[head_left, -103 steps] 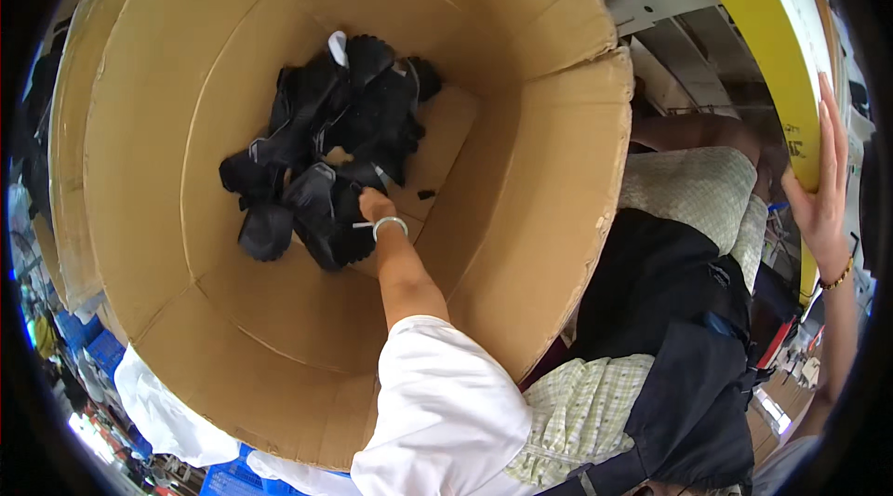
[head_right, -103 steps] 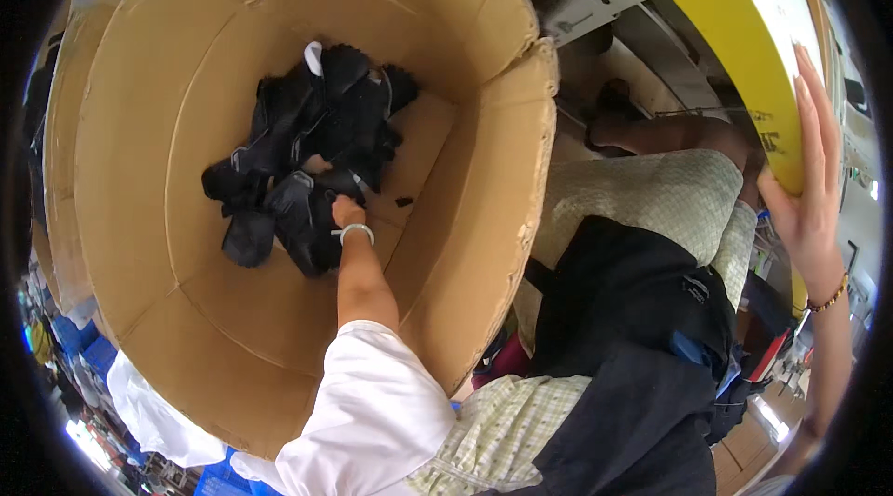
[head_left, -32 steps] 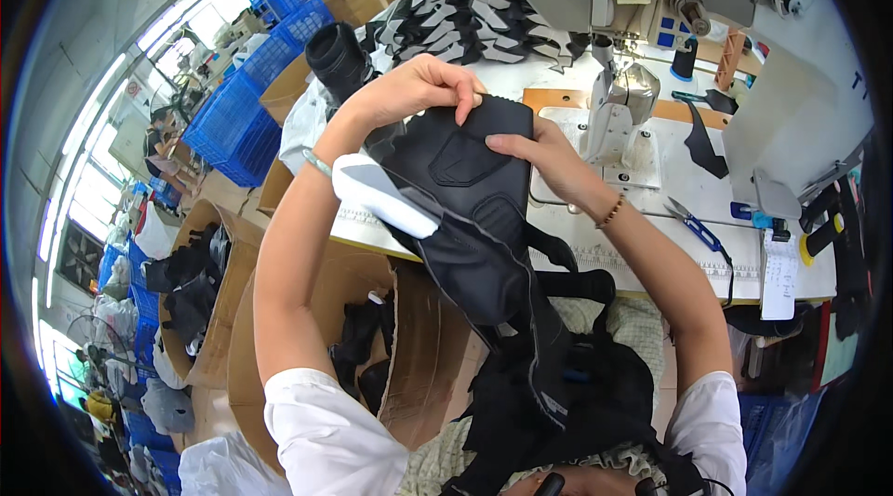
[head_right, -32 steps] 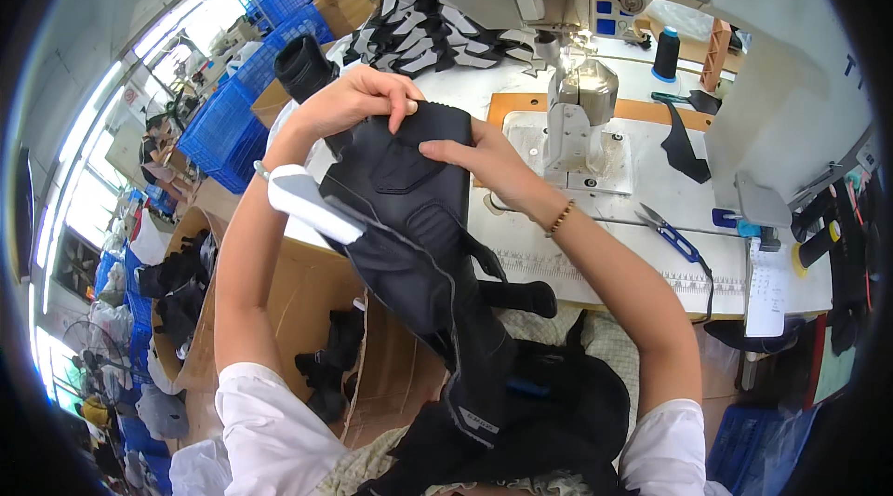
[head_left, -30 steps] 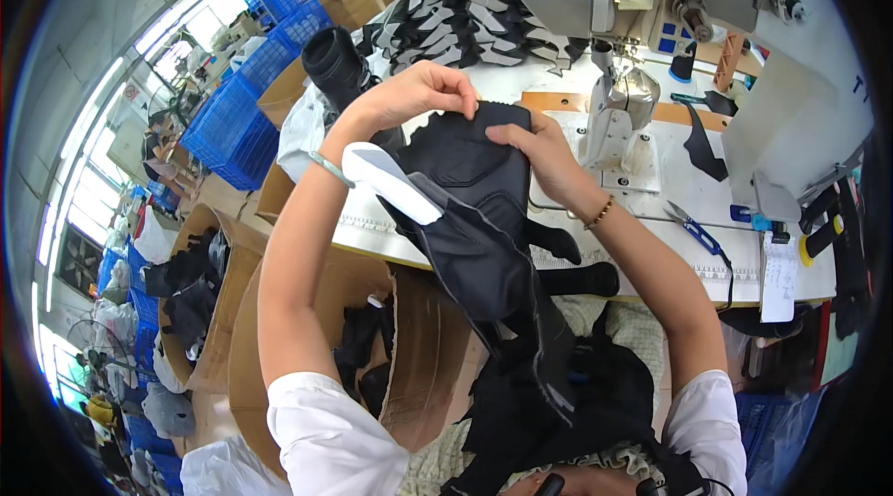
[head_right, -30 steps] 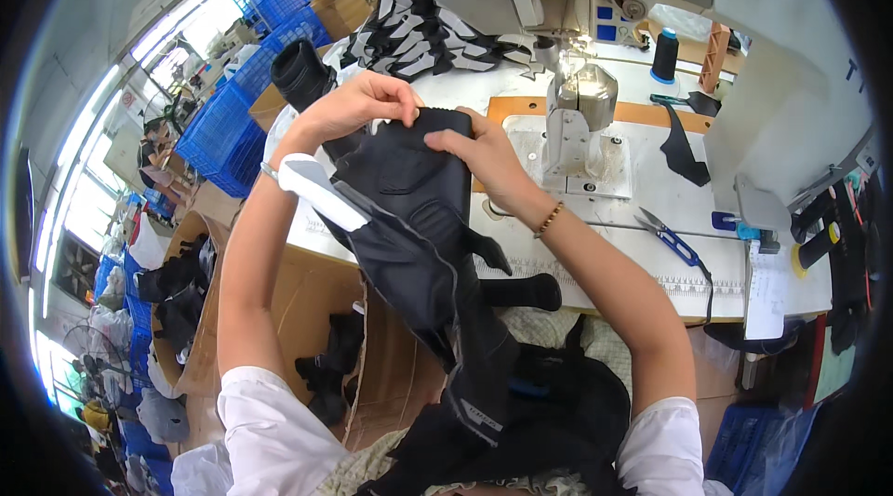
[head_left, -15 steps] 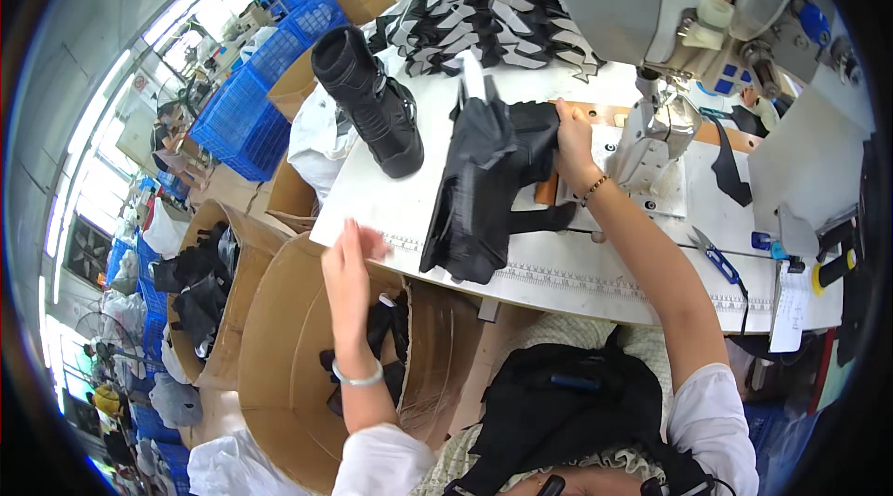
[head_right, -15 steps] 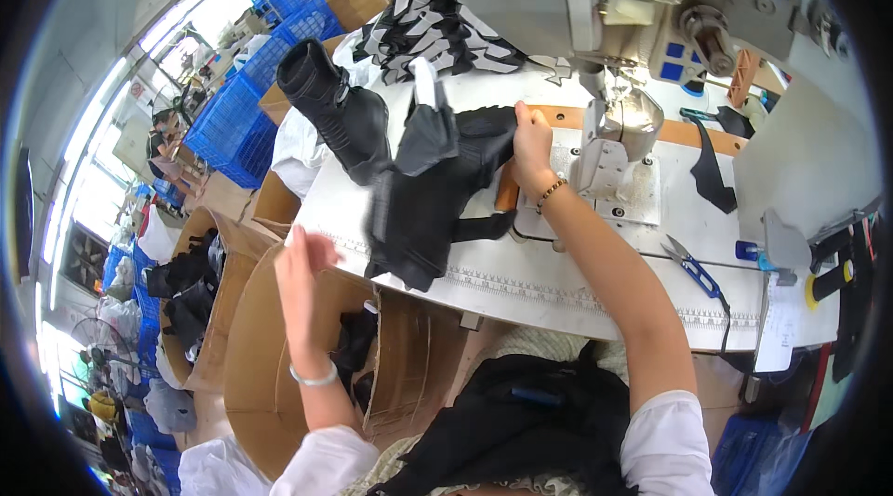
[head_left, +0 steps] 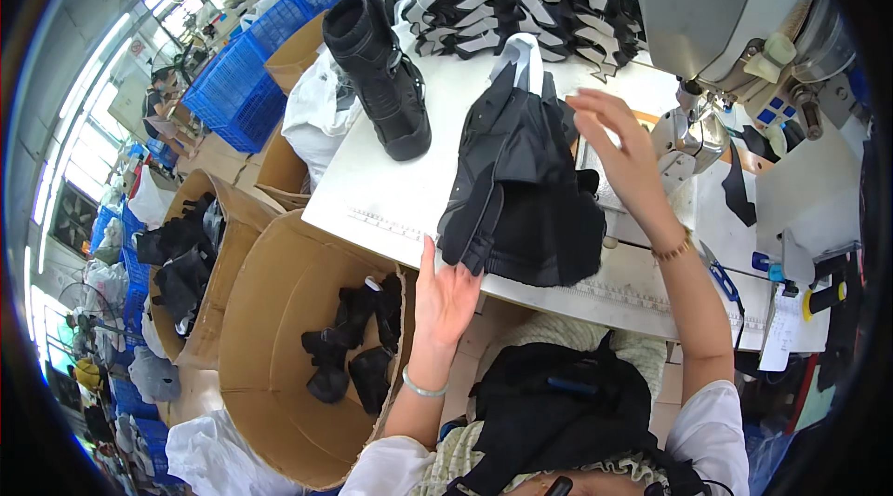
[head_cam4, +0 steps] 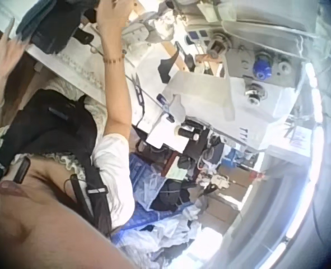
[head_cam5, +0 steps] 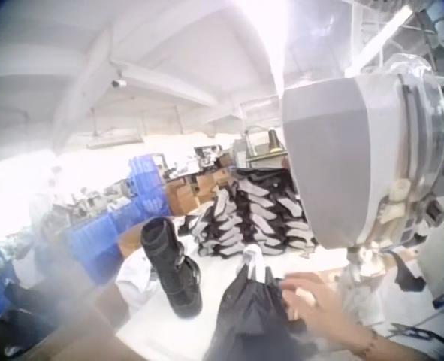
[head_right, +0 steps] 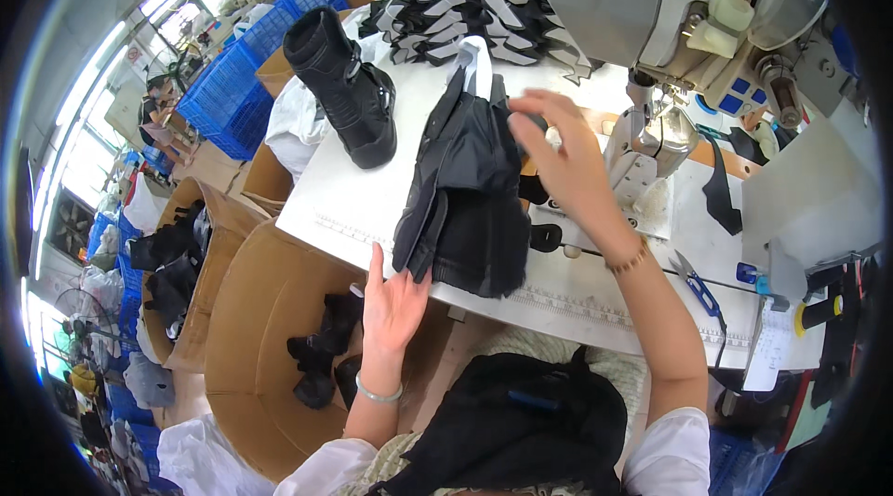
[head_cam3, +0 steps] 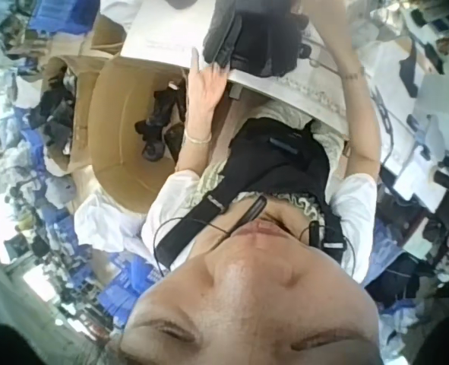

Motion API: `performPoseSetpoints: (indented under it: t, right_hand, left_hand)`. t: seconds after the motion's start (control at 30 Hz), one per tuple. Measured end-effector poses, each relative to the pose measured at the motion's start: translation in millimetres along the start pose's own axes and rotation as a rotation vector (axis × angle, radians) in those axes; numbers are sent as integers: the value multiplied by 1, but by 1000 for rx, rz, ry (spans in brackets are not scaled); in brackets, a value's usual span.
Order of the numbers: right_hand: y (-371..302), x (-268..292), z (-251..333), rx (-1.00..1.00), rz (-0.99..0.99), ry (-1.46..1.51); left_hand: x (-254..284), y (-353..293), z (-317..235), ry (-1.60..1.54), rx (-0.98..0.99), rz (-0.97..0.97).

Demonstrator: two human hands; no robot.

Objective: The person turns and handles a boot piece, places it away, and retrieves another boot piece from a container. The person then positions the boot piece under a sewing machine needle and stitches along the edges, guiding the material with both hands.

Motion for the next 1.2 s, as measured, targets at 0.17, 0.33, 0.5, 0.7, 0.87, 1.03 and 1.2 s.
performPoseSetpoints:
  t: [0.17,0.33,0.5,0.7,0.87,1.03,1.2]
  right_hand:
    - [-57,-18,101,243,413,-279]
    - [-89,-20,49,6,683,-631]
    - [-92,-11,28,122,578,-493]
    - [-77,1,28,308,308,-769]
    - [-102,55,44,318,248,-669]
    - [-85,178,-3,-41,-510,-446]
    - [-24,164,-30,126,-322,-340]
  left_hand:
    - [-1,21,13,-29,-6,-33]
    - [-6,33,32,-388,93,74]
    - [-34,33,19,136,33,109]
    - [-96,45,21,438,-198,226]
    - [-142,74,34,548,-483,325]
    - [-164,108,63,552,-579,398]
    - [-169,133,105,485,-422,384]
Point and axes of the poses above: each hand's wrist, its own y-axis towards the middle knuckle, its own x-axis out of the back of the hand, z = x × y, the point moved 6 cm from there along y, towards the middle knuckle, and after that the axes turned 6 degrees about x, right-handed, at the moved point
